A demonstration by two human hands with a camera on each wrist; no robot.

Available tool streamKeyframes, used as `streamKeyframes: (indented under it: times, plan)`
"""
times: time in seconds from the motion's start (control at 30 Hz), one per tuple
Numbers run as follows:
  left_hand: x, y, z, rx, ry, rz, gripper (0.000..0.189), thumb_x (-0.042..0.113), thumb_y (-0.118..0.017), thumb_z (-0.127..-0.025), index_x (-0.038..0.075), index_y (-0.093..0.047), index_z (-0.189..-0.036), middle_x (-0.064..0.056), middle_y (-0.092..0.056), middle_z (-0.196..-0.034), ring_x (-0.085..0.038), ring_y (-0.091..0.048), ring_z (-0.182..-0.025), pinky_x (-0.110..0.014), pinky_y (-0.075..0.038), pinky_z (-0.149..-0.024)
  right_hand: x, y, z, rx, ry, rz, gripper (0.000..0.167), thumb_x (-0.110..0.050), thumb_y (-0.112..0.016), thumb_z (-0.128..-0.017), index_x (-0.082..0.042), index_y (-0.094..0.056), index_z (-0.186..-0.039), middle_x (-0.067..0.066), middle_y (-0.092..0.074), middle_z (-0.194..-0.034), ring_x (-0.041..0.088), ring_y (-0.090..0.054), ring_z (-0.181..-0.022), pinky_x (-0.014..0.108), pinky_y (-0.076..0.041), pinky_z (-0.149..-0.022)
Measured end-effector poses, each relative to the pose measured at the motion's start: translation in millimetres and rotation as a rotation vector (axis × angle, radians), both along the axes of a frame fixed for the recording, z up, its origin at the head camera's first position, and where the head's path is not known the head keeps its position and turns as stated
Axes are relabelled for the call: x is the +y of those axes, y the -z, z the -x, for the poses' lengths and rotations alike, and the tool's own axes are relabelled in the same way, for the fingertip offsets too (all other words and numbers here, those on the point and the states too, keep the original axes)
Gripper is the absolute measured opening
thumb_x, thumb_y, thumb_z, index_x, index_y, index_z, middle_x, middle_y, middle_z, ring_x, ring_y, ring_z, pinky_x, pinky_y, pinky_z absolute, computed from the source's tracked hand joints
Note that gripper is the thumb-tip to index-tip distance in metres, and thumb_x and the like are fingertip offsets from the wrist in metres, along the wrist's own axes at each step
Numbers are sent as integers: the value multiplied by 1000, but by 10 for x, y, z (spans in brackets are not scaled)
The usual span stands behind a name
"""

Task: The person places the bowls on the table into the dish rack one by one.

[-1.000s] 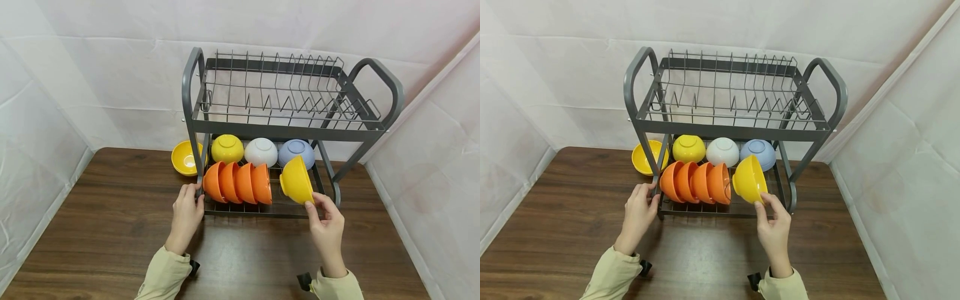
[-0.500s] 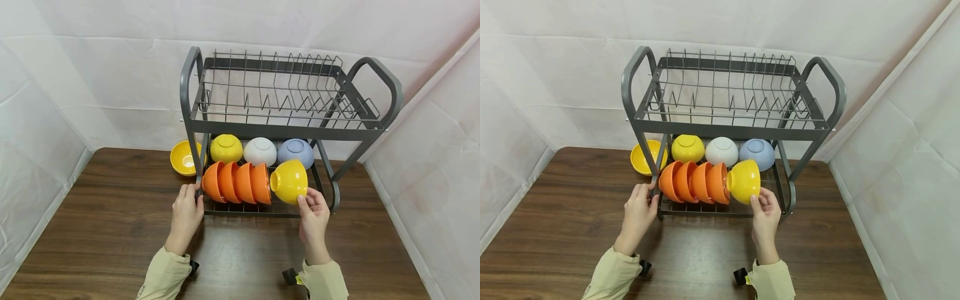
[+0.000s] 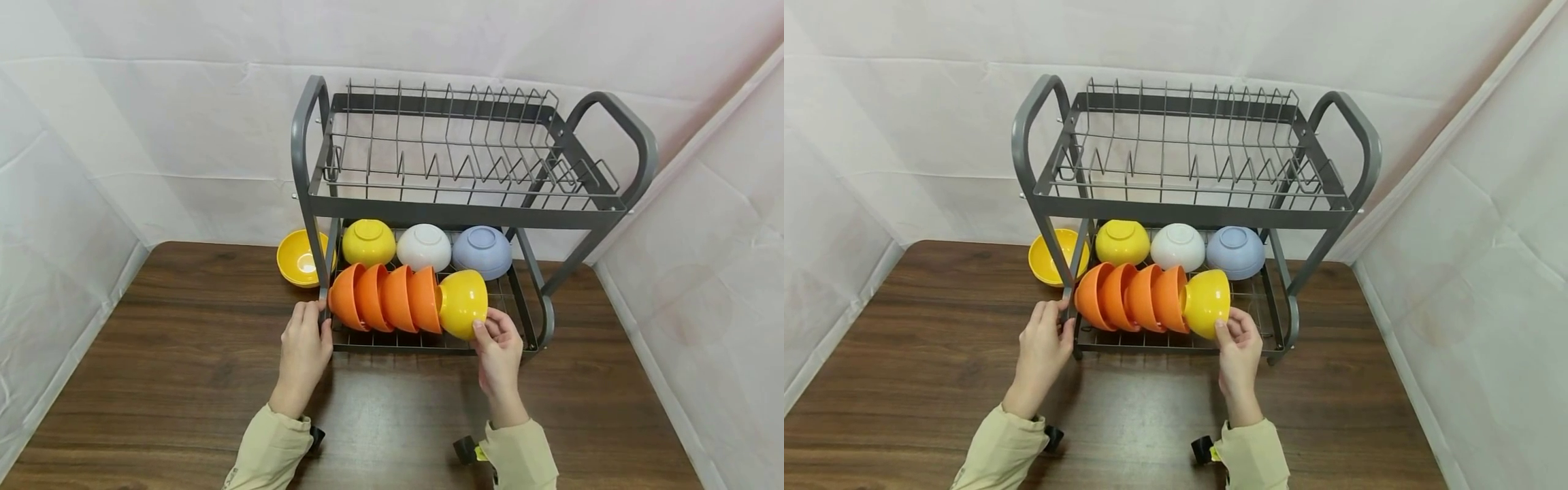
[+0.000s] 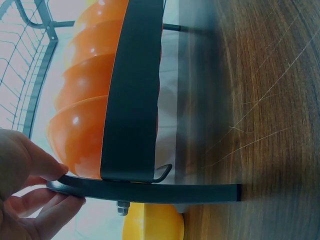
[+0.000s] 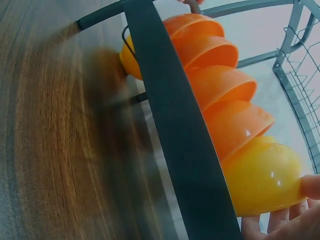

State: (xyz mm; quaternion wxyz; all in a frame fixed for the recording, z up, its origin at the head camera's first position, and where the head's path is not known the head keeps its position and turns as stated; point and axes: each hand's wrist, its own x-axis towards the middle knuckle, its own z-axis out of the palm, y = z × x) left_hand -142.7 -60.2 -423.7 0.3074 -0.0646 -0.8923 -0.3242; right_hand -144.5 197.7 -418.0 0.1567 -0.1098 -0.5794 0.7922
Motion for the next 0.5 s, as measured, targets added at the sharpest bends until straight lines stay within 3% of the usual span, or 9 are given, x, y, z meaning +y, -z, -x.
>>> streamKeyframes:
  times: [0.2, 0.3, 0.5]
  plan:
    - [-11, 18, 4, -11, -4, 8, 24, -8, -66, -73, -5, -57, -95, -17, -53, -85, -33, -59, -75, -45, -50, -67, -44, 45, 65, -29, 18, -150, 19, 10, -53, -84, 12, -51, -103, -6, -65, -76, 7, -58, -70, 18, -49, -60]
    - [-13, 19, 5, -12, -8, 10, 25, -8, -67, -73, -4, -57, -95, -17, -53, -85, -33, -59, -74, -45, -51, -67, -67, 69, 101, -35, 29, -246, 22, 9, -54, -84, 14, -51, -106, -6, -65, -78, 4, -58, -71, 17, -48, -61]
    - [-14, 18, 11, 3, -11, 14, 25, -8, -67, -73, -4, -57, -94, -17, -52, -84, -33, -59, -72, -45, -51, -66, -111, 127, 144, 16, 30, -485, 19, 10, -56, -82, 10, -56, -101, 22, -65, -87, 2, -55, -69, 14, -44, -60]
